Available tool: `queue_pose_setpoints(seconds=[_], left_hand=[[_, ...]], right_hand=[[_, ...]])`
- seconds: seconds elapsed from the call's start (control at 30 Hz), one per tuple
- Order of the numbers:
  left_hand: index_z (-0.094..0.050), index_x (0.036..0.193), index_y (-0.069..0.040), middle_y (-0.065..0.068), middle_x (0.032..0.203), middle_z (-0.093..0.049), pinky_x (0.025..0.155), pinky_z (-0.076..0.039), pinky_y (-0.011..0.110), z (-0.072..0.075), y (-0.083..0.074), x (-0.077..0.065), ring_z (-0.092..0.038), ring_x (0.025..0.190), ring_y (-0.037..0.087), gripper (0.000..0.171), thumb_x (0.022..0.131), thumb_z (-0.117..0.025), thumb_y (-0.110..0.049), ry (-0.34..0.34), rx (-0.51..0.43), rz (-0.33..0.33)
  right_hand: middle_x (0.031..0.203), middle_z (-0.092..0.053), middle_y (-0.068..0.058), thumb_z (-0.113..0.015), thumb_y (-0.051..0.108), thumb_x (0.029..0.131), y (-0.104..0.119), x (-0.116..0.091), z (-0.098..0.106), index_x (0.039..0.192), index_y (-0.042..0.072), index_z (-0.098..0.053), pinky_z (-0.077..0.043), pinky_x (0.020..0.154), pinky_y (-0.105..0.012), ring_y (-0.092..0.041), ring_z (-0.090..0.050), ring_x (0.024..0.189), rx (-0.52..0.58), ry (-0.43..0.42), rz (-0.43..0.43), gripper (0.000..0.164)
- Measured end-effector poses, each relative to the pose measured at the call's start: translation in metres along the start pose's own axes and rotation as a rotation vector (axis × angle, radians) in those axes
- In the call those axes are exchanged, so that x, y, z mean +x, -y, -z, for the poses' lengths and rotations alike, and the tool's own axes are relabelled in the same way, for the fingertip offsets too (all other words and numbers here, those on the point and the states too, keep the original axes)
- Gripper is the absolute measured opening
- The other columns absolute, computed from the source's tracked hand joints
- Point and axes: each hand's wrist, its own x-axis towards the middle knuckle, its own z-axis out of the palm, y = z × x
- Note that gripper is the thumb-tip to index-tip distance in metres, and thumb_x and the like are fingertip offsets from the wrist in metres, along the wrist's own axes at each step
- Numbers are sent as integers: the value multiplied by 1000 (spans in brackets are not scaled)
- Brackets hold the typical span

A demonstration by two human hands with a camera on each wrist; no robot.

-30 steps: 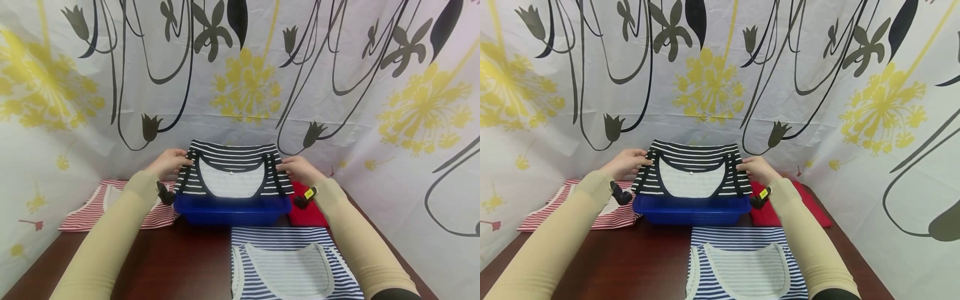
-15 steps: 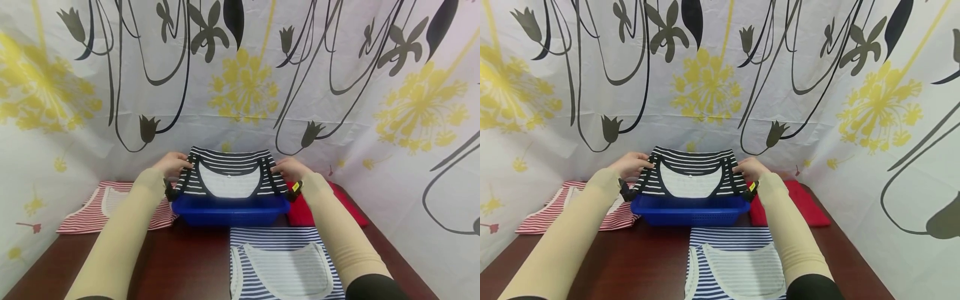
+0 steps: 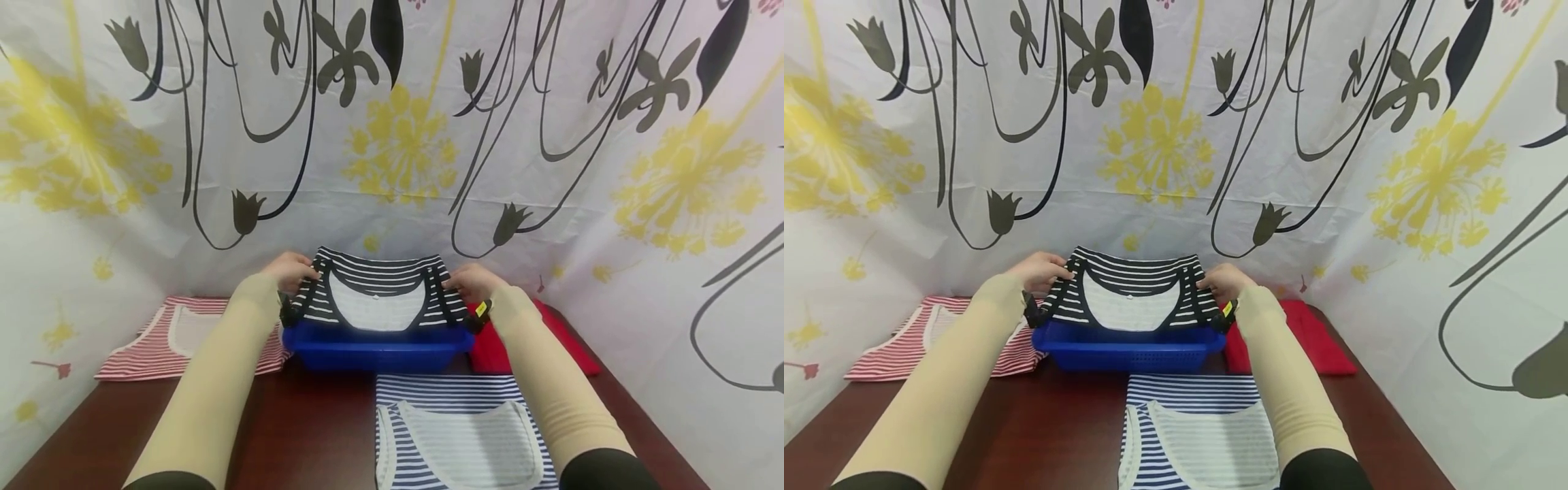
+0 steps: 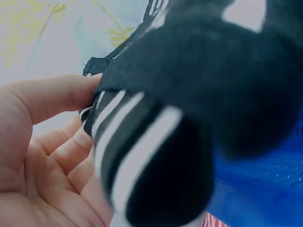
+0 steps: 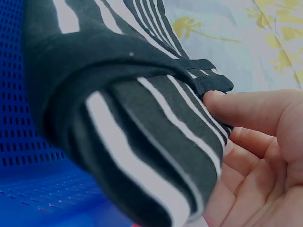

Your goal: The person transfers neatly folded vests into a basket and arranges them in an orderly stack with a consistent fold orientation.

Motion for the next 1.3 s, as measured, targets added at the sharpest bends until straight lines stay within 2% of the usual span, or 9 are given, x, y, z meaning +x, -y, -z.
queue_pose_setpoints(seconds=[0.07,0.13,0.23,0.33,0.5,0.83,1.0,1.13,1.3], left_hand=[[-38,140,10,25,139,-43,89,-52,37,-2,0,0,-60,106,28,58,90,-63,-7,3,4,12],[-37,140,11,25,141,-41,91,-51,40,-4,-1,-2,-57,113,33,59,90,-62,-7,6,14,15],[-38,140,11,25,142,-40,94,-49,42,-9,0,-1,-53,118,36,60,89,-63,-7,2,33,17],[-39,139,12,26,140,-42,91,-51,41,-14,-1,2,-58,109,32,59,88,-63,-6,8,42,11],[-42,136,13,25,135,-46,84,-54,37,-17,0,7,-60,91,20,56,87,-63,-4,1,65,4],[-48,130,13,21,125,-51,71,-56,32,-18,1,12,-55,83,19,53,84,-67,-5,-25,133,-3],[-50,127,13,17,115,-53,67,-56,31,-21,2,11,-55,76,17,50,83,-67,-4,-19,139,-1],[-55,116,12,12,102,-54,61,-54,28,-23,1,10,-53,69,14,38,82,-67,-2,-23,138,-14],[-55,83,-1,2,78,-50,53,-50,25,-27,0,11,-50,59,11,13,80,-67,0,-14,150,-30]], right_hand=[[87,-56,-1,-60,-3,90,-2,0,-2,100,-3,-56,-52,70,-28,-13,-54,76,13,5,-15,11],[82,-56,-2,-60,-4,90,-5,0,-3,89,-1,-55,-51,68,-28,-13,-54,72,31,8,-21,6],[70,-53,0,-59,-6,90,-9,0,-3,69,5,-50,-50,61,-27,-12,-50,62,56,5,-21,25],[63,-50,2,-60,-6,89,-13,0,-4,60,9,-49,-46,56,-25,-11,-45,56,42,-8,-22,35],[63,-48,3,-61,-4,88,-12,-1,-5,60,10,-51,-45,57,-26,-12,-45,58,-16,-28,-11,33],[59,-50,0,-58,-11,85,-6,1,-14,60,4,-50,-47,56,-26,-11,-49,56,-35,-13,5,30],[67,-52,-2,-59,-10,86,-2,-4,-21,72,-6,-58,-48,58,-26,-13,-50,62,-111,-26,0,15],[60,-44,0,-60,-10,86,-2,-2,-23,63,2,-51,-40,52,-26,-12,-40,54,-136,-28,5,27],[59,-38,1,-63,-5,86,-3,5,-25,61,7,-48,-36,48,-26,-11,-32,51,-223,-41,-3,31]])
